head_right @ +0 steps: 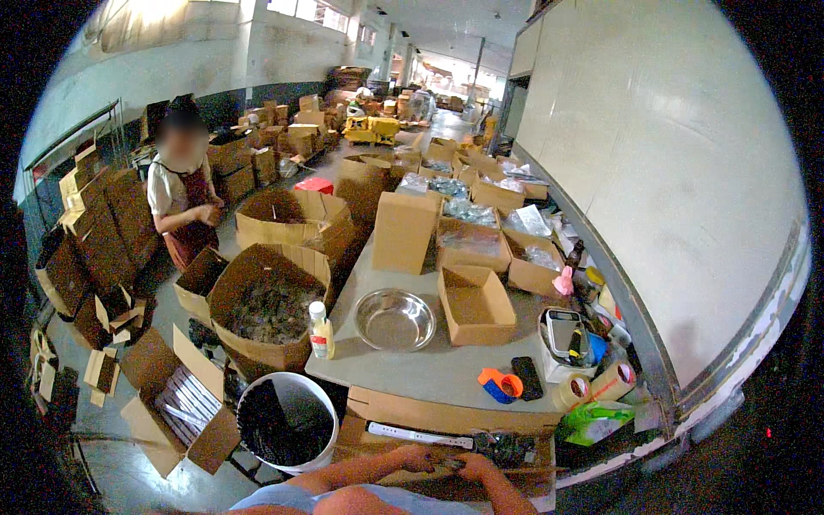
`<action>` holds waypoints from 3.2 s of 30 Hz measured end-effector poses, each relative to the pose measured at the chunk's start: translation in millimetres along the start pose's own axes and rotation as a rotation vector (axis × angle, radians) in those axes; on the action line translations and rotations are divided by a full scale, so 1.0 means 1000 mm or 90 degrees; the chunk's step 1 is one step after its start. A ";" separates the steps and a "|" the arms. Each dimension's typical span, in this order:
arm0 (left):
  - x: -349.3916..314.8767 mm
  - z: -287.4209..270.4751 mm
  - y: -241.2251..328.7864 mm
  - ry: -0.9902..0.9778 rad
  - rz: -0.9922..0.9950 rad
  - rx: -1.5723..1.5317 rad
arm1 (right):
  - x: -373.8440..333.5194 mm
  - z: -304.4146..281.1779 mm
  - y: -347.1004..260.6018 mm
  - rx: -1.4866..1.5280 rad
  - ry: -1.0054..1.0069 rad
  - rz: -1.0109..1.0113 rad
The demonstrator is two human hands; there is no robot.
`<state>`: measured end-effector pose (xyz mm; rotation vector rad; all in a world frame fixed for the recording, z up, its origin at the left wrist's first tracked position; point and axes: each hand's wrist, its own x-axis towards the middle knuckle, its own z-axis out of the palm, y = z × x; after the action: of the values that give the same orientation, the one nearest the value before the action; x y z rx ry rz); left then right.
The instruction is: The person places metal rails and plastic bags of components into a cardboard box, then uses a tape dispenser to seal the box.
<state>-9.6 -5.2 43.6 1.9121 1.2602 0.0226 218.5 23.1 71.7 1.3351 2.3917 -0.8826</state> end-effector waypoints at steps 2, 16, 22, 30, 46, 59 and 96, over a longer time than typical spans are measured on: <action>0.025 0.026 -0.024 0.004 0.004 -0.001 | 0.005 0.002 0.006 0.002 -0.005 -0.003; -0.003 -0.004 0.005 0.047 -0.023 -0.047 | 0.001 -0.006 0.001 0.024 0.025 -0.025; -0.027 -0.020 0.023 0.055 -0.048 -0.027 | 0.000 -0.010 -0.004 0.005 -0.002 0.005; -0.013 -0.008 0.019 0.007 -0.075 0.035 | -0.007 -0.002 -0.004 0.035 0.040 -0.018; -0.052 -0.037 0.047 0.091 -0.106 -0.018 | -0.010 -0.022 -0.024 0.044 -0.010 0.034; -0.042 -0.035 0.041 0.019 -0.047 0.000 | -0.002 -0.009 -0.010 0.025 -0.005 0.005; 0.040 0.037 -0.076 0.042 0.159 0.076 | 0.016 -0.009 -0.018 -0.031 -0.076 0.009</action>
<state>-31.4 14.3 -44.7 2.1787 1.0774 0.1434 195.4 32.7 77.0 1.2428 2.2956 -0.8698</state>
